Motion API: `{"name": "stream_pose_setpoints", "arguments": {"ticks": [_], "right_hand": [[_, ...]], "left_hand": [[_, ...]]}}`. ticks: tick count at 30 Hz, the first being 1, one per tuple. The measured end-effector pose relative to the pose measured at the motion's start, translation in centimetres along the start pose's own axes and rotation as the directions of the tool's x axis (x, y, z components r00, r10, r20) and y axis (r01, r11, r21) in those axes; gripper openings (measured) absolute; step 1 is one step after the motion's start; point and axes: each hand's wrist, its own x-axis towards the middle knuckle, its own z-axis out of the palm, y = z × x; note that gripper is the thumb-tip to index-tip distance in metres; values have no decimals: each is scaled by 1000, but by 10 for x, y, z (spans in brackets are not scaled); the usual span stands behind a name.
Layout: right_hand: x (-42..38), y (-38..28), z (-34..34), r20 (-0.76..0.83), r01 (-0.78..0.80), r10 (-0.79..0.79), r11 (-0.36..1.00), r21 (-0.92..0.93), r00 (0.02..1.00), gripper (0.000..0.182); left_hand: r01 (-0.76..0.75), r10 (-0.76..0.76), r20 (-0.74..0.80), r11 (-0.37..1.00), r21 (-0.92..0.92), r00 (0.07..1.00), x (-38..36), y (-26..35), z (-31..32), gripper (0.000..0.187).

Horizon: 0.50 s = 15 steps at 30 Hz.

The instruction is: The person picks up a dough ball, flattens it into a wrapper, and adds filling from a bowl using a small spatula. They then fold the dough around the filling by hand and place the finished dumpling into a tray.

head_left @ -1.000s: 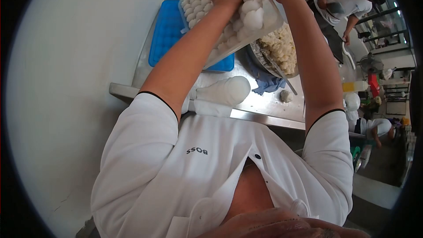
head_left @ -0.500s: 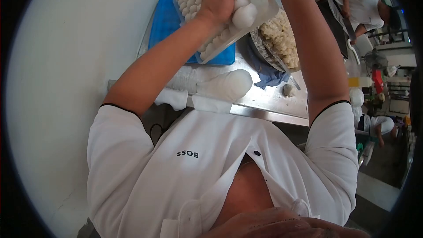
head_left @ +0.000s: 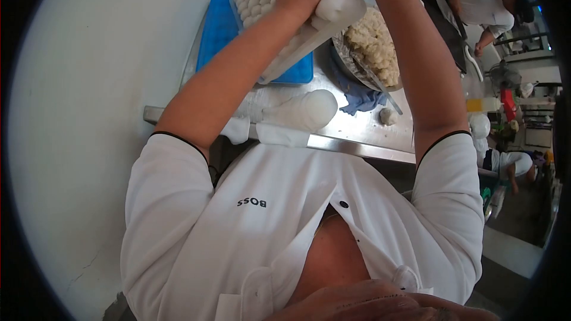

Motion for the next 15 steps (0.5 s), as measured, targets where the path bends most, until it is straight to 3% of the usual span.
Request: {"name": "stream_pose_setpoints", "arguments": {"ticks": [2, 4, 5, 7, 9, 10, 11, 12, 13, 15], "right_hand": [[-8, -7, 6, 106, 0, 6, 999, -48, 994, 30], [-29, -14, 11, 173, -254, 231, 959, 124, 957, 32], [-31, -6, 40, 178, -247, 223, 961, 126, 958, 32], [-32, 12, 123, -22, -23, 18, 974, -224, 1000, 33], [-62, -19, 123, 70, 14, 0, 981, -191, 998, 31], [-77, -48, 103, 49, -327, 339, 846, 422, 940, 39], [-84, -64, 91, 232, -463, 584, 283, 840, 778, 46], [-82, -60, 119, 218, -515, 564, 444, 733, 797, 45], [-86, -69, 137, 221, -515, 562, 442, 734, 797, 45], [-91, -94, 167, 220, -446, 695, 160, 881, 685, 44]], "left_hand": [[15, -16, 166, 1000, 3, 986, 2, -10, -2, 52], [22, -38, 188, 996, 85, 982, -10, -13, -1, 54], [20, -53, 204, 987, 160, 977, -17, -11, 0, 56], [22, -76, 214, 970, 241, 974, -24, -11, -7, 58], [-16, -120, 374, 941, 339, 920, -34, -14, -16, 60], [-43, -127, 425, 929, 369, 896, -38, -18, -19, 56], [-41, -131, 426, 927, 372, 895, -42, -24, -22, 56], [-130, -127, 537, 900, 415, 834, -46, -31, -23, 51], [-220, -134, 638, 868, 444, 758, -51, -40, -24, 49], [-202, -80, 613, 904, 377, 786, -55, -56, -34, 45]]}}
